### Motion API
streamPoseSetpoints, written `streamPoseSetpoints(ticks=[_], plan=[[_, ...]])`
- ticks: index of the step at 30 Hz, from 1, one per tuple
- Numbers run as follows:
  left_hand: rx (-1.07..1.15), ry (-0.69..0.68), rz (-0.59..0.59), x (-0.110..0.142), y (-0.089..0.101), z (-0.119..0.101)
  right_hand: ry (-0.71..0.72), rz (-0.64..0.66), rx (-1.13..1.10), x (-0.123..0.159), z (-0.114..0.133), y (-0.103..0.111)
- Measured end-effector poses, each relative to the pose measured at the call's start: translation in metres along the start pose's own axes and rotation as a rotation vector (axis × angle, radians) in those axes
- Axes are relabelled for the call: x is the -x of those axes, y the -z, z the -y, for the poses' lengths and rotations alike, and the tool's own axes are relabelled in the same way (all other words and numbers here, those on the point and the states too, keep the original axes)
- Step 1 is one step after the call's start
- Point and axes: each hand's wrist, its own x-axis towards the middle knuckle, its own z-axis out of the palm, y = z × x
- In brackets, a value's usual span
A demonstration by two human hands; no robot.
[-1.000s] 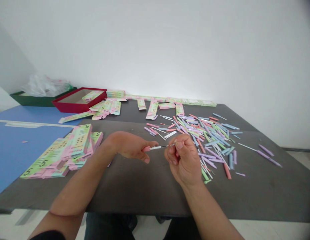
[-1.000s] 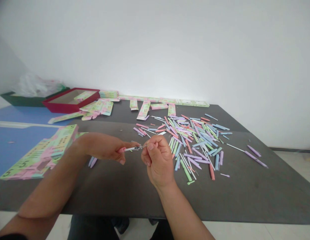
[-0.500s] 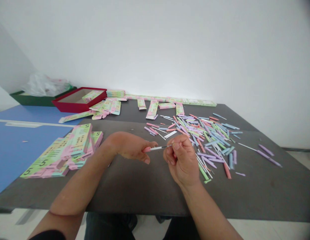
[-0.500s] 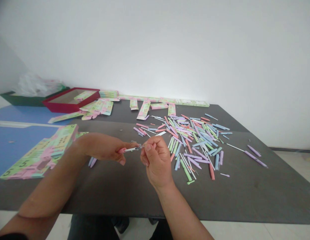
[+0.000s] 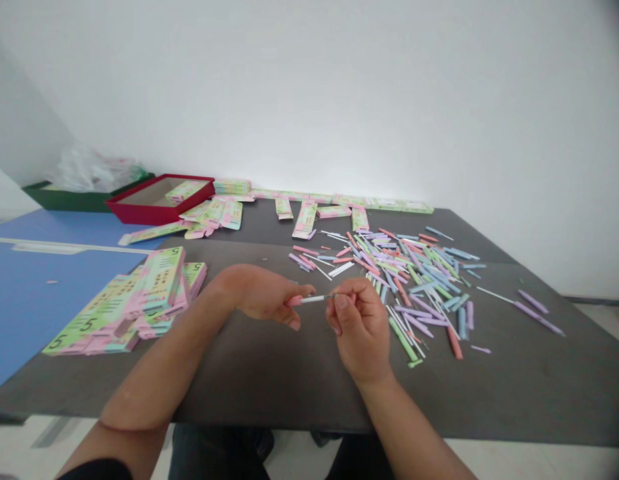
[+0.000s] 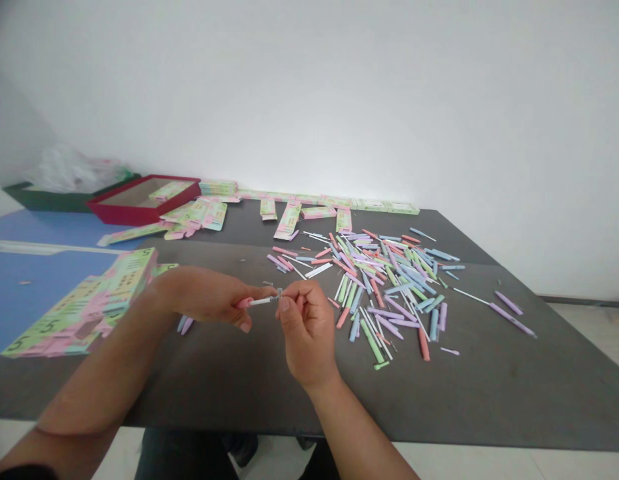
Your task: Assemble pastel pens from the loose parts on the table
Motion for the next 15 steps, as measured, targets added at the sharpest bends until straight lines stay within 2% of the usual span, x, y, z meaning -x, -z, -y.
streamPoseSetpoints(ticks=[6,15], plan=[[0.011,-0.017,0.018,0.0014,0.0014,-0.0020,-0.024,-0.002,0.082,0.0050,0.0023,0.0020],[-0.009,0.015,0.048,0.0017,0.0024,-0.0031,-0.119,0.045,-0.088,0.0085,-0.0019,0.0075]])
